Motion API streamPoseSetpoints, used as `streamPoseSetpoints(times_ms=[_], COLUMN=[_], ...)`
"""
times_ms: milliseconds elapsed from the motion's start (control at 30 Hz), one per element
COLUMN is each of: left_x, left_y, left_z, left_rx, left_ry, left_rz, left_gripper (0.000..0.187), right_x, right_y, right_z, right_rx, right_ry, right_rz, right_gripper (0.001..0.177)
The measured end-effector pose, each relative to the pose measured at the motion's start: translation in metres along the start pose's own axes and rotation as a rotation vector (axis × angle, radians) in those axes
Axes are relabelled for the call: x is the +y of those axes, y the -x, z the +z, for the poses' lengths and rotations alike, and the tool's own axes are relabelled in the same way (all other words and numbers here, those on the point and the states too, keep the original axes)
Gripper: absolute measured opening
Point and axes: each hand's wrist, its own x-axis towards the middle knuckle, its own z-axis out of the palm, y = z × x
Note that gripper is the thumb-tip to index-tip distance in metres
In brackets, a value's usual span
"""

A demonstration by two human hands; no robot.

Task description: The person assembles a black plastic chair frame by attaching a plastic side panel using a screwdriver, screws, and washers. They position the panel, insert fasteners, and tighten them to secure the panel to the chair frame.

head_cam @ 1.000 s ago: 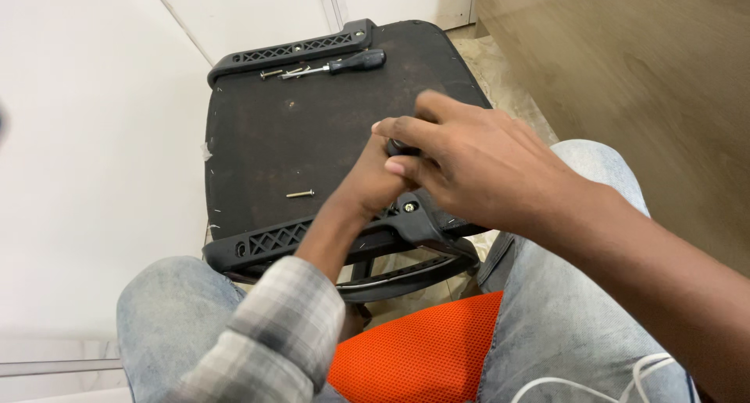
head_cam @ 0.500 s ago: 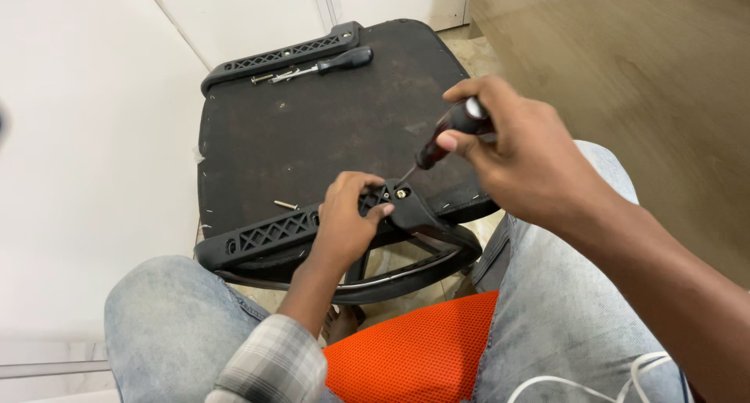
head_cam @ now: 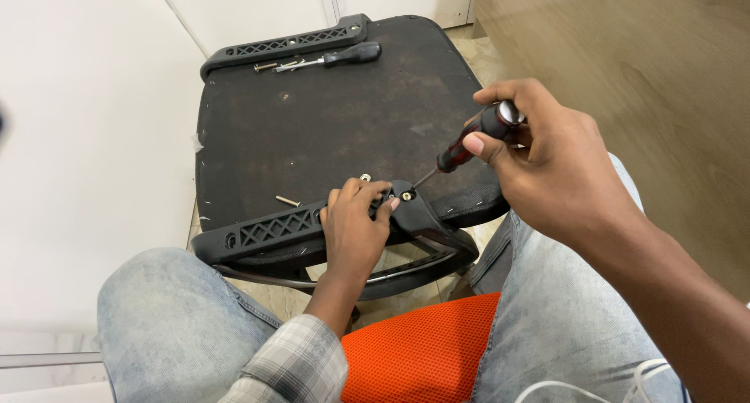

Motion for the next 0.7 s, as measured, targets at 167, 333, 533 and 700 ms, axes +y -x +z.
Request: streamPoseSetpoints(times_ms=[167, 333, 533, 700], left_x=[-0.006, -0.003, 0.014, 0.022], left_y=[0.002, 0.006, 0.01, 0.006], left_z=[0.001, -0.004, -0.001, 0.003], left_rx=[-0.016, -0.029, -0.058, -0.064], left_ry=[0.006, 0.001, 0.03, 0.076], left_rz=[0.034, 0.036, -0.01, -0.078], left_gripper=[0.019, 0.019, 0.033, 0.027], right_x=[-0.006, -0.009, -0.01, -0.014], right_y=[-0.005, -0.009, -0.009, -0.012], right_z=[0.005, 0.009, 0.016, 0.011], right_rx=[-0.025, -0.048, -0.047, -0.053], right_ry=[0.033, 0.049, 0.037, 0.052], right_rz=[-0.067, -0.032, -0.133, -0.071], right_gripper=[0.039, 0.039, 0.039, 0.042])
